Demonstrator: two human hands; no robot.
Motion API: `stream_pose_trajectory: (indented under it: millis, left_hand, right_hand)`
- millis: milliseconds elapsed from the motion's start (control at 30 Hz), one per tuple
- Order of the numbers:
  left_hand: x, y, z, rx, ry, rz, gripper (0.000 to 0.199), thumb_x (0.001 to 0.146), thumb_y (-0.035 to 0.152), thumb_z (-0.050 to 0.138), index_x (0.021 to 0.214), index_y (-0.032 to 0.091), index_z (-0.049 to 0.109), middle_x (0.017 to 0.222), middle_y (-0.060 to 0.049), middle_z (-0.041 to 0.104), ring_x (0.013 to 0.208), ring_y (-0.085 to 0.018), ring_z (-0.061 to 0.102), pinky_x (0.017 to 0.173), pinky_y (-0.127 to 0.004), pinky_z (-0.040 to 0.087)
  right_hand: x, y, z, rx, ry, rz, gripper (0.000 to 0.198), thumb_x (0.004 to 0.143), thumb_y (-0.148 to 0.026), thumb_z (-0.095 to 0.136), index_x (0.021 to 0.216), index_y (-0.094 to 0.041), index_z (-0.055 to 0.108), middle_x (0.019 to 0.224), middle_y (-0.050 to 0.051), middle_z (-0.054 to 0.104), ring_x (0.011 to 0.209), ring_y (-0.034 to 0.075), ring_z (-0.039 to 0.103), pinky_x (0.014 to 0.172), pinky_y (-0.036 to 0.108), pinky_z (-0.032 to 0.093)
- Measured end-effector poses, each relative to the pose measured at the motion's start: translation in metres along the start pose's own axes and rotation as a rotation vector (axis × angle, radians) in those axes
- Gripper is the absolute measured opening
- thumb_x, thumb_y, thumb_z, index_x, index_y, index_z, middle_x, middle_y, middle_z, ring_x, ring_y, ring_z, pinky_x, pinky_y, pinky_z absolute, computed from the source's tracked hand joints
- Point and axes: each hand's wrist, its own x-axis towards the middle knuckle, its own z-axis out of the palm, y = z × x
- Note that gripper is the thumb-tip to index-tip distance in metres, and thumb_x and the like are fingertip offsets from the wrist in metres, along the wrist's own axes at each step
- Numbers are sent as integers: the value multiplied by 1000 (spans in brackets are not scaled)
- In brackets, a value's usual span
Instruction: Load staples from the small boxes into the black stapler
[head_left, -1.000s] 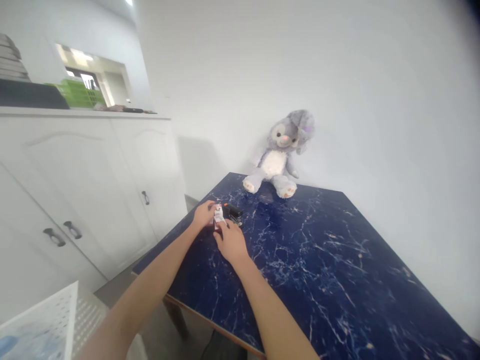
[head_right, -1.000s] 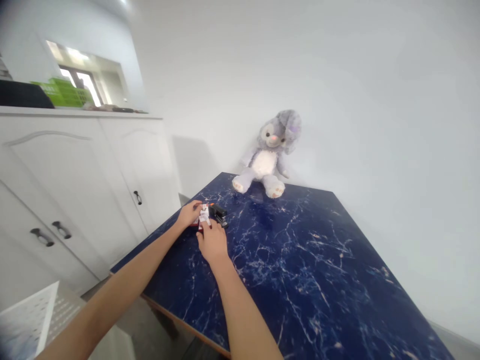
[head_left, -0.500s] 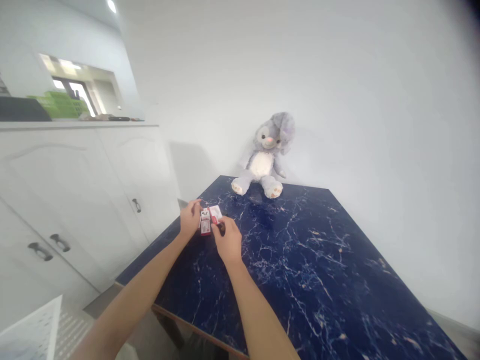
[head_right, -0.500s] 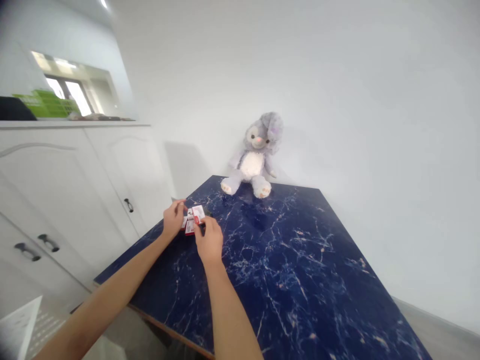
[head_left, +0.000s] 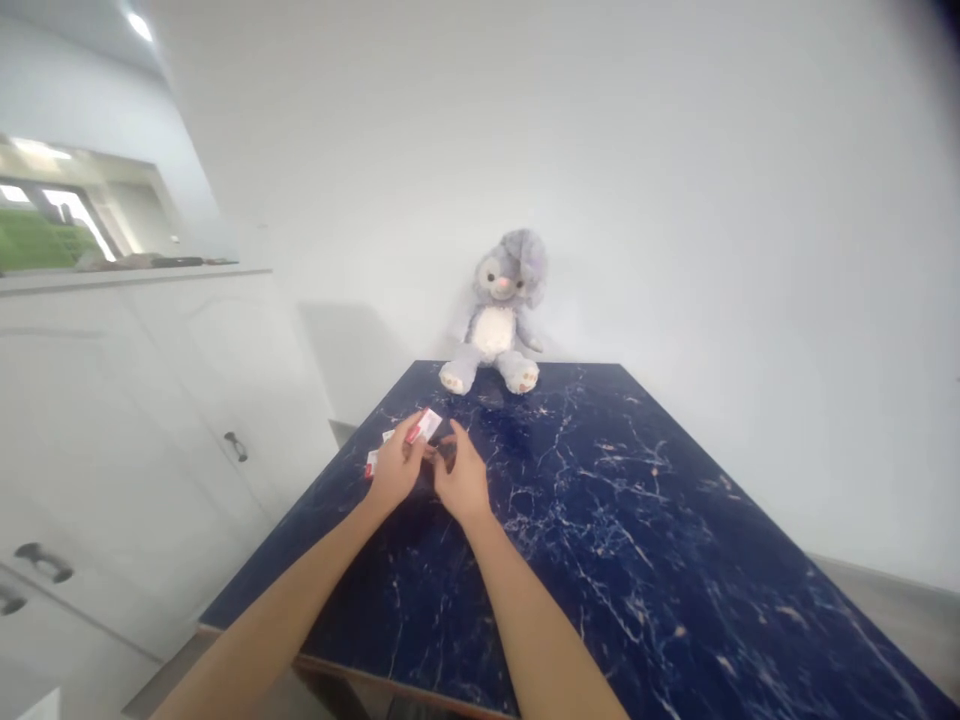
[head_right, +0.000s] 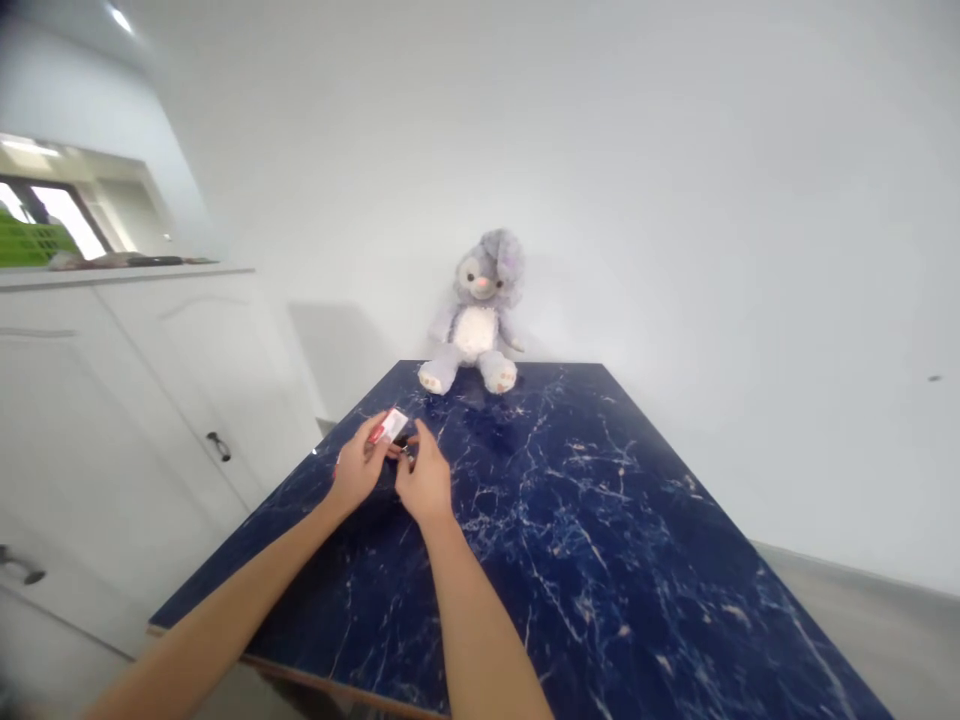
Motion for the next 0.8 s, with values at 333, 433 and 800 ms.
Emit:
stream_pose_trajectory:
  millis: [333,433,800]
  left_hand:
    - [21,-34,-33,126,260,-299,31,89,38,50,112,20,60,83,-1,70,61,-15,64,62,-26,51]
    - [22,-38,-34,233,254,-293,26,91,41,48,98,22,64,82,-1,70,71,-17,66,70,-28,50]
    - [22,-82,-49,427,23,-197,23,88,28,55,103,20,70,107,-8,72,110,-25,61,104,-42,41]
  right_hand:
    - [3,21,15,-291,-139,-21,60,87,-26,54,144,-16,41,132,12,58,117,25,56,102,35,43]
    - [7,25,18,-335,-220,-10,70,88,-32,57,151,-14,30,132,14,59,117,27,56,101,37,42]
    - [28,35,21,-435,-253,85,37,92,-29,58,127,-18,54,103,13,69,101,26,61,85,32,44]
